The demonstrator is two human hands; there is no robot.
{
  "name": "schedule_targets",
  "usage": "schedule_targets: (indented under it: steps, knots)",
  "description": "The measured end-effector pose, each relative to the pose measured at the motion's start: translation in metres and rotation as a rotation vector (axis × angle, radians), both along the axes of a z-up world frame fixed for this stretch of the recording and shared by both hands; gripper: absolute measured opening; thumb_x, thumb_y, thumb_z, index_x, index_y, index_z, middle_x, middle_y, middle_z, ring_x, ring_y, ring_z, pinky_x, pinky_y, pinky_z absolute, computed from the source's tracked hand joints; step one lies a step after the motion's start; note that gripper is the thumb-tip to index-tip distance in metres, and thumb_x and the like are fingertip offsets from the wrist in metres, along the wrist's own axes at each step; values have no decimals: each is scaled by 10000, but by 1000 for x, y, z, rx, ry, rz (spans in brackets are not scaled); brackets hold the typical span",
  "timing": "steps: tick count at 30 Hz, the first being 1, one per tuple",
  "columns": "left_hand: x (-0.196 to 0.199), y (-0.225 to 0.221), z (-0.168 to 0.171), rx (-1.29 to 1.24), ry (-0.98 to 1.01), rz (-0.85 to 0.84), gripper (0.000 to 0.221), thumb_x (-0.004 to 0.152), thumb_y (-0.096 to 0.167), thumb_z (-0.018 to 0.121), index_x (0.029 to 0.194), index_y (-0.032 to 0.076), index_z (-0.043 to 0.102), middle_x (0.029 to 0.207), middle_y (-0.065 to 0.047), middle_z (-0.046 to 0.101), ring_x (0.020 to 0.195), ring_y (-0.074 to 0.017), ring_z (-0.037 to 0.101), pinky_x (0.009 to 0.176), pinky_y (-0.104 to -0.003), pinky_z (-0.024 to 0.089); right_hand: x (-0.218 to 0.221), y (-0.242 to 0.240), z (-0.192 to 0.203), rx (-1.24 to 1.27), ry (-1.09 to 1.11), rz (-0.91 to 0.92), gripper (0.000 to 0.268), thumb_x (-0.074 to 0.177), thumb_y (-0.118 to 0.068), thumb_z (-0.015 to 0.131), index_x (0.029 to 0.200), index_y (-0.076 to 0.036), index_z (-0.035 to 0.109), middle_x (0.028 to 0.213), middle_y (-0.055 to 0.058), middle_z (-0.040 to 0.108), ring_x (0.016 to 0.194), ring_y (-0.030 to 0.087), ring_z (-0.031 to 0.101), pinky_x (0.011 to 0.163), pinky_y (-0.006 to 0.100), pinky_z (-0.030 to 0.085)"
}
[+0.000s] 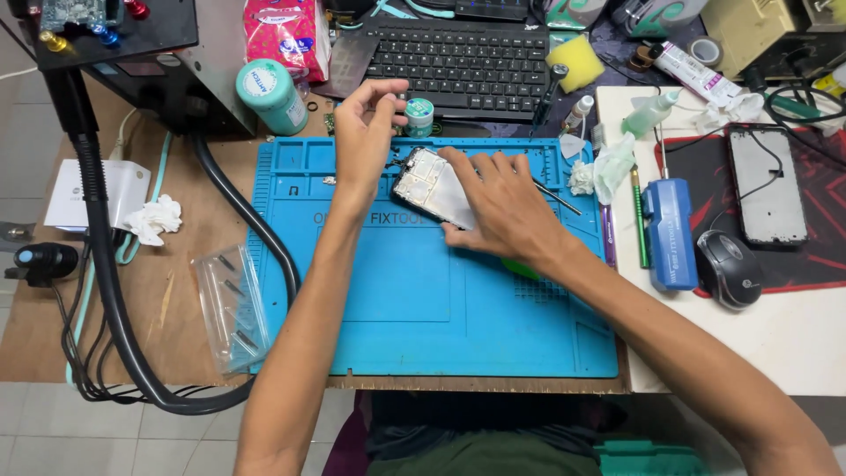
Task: Applying adhesive to the frame of a mobile phone in preparation for screen replacement.
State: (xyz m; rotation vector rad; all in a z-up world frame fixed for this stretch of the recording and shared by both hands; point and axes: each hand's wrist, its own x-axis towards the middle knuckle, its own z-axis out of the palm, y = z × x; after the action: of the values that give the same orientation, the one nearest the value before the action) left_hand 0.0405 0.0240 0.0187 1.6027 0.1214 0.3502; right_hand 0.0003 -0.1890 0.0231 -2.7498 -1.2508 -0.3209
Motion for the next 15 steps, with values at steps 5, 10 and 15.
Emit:
schedule_targets:
  steps: [5, 10, 15]
  knots:
    - [7, 0, -6, 15, -76, -30, 285, 951, 110, 491, 1066, 60, 747, 1008, -60, 746, 892, -122, 698, 733, -244, 624, -1, -1, 6, 40, 75, -18, 915, 808, -531, 766, 1532, -115, 390, 1076, 142, 646, 927, 347, 563, 810, 444, 391]
    - [1, -6, -10, 3, -112, 100, 280, 1001, 103, 489, 1104, 95, 749, 918, -139, 736, 826, -154, 723, 738, -275, 572, 2, -12, 12, 263, 230, -72, 801, 814, -461, 778, 1505, -169, 495, 1126, 151, 721, 1059, 314, 697, 1028, 523, 438]
    - [-13, -8, -1, -18, -142, 104, 258, 1037, 130, 478, 1108, 95, 723, 890, -108, 719, 787, -135, 703, 736, -265, 565, 1, -32, 29, 969, 962, -129, 648, 840, -418, 692, 1413, -165, 526, 1169, 198, 734, 1094, 353, 727, 991, 533, 545]
